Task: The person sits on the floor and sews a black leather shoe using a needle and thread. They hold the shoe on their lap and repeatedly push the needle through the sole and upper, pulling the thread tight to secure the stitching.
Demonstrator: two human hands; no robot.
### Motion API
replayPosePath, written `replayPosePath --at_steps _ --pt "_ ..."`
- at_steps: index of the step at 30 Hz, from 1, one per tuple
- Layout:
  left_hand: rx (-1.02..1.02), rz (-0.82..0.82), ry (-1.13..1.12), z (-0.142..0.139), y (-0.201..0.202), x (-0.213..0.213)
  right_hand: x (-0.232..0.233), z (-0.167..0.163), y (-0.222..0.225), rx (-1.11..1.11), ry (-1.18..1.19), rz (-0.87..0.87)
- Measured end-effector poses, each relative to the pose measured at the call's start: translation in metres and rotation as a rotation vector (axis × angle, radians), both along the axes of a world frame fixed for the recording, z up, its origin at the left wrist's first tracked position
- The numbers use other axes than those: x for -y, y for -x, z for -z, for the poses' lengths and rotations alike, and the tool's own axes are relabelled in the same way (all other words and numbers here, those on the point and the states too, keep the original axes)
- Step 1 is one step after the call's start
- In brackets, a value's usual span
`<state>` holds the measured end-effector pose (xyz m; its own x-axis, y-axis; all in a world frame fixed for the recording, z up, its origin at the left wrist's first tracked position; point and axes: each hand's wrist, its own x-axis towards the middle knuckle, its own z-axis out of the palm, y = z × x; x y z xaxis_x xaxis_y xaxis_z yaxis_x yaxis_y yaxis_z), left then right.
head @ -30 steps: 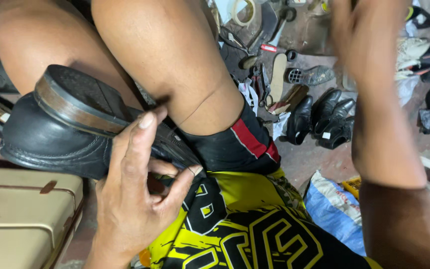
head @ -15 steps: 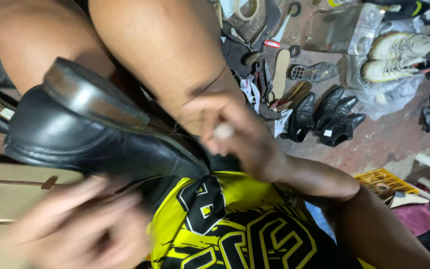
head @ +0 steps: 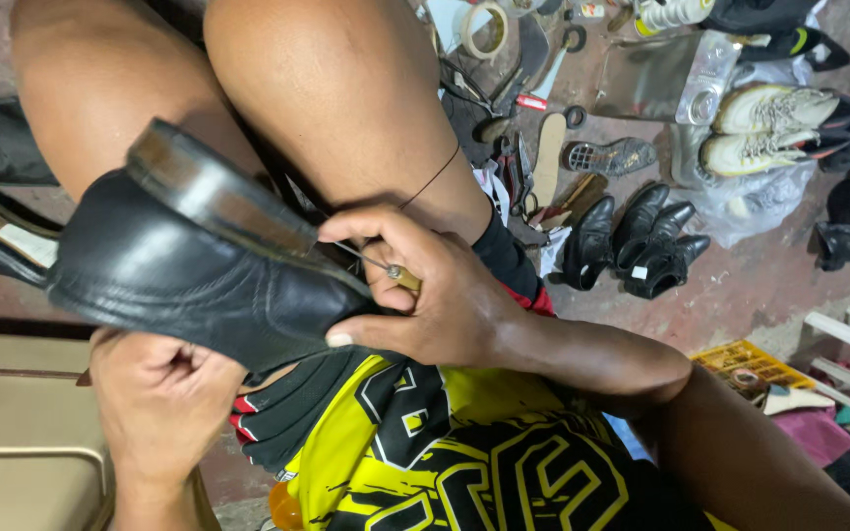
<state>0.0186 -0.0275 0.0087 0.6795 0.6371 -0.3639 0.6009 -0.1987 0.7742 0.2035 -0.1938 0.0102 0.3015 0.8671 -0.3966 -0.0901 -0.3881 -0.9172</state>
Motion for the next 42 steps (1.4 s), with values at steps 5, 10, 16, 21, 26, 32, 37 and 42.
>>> replayPosePath --at_steps 5,10,16,21,26,32,37,42 --pt "0.203 -0.028 -0.201 0.0 0.011 0.009 -0.006 -0.002 0.0 0.003 0.016 0.015" --pt "0.281 -0.114 -0.013 0.006 0.025 0.003 -0.012 -0.001 0.014 -0.075 0.011 0.005" --pt "0.163 -0.026 0.01 0.008 0.04 -0.004 -0.014 -0.003 0.016 -0.192 -0.002 0.01" --pt "0.034 -0.039 -0.064 -0.003 0.035 -0.009 -0.017 -0.005 0.013 -0.163 -0.02 -0.024" --pt "-0.023 -0.191 -0.063 -0.011 0.023 -0.016 -0.021 -0.005 0.013 -0.13 -0.006 -0.038" --pt "0.101 -0.162 -0.115 0.023 0.071 -0.002 -0.017 -0.005 0.011 -0.199 -0.002 -0.042" --pt "0.026 -0.249 -0.332 0.06 0.157 -0.025 -0.016 0.003 0.015 -0.166 -0.066 -0.02" --pt "-0.282 -0.512 -0.557 0.083 0.174 -0.056 -0.011 0.004 0.014 -0.306 0.003 0.021"
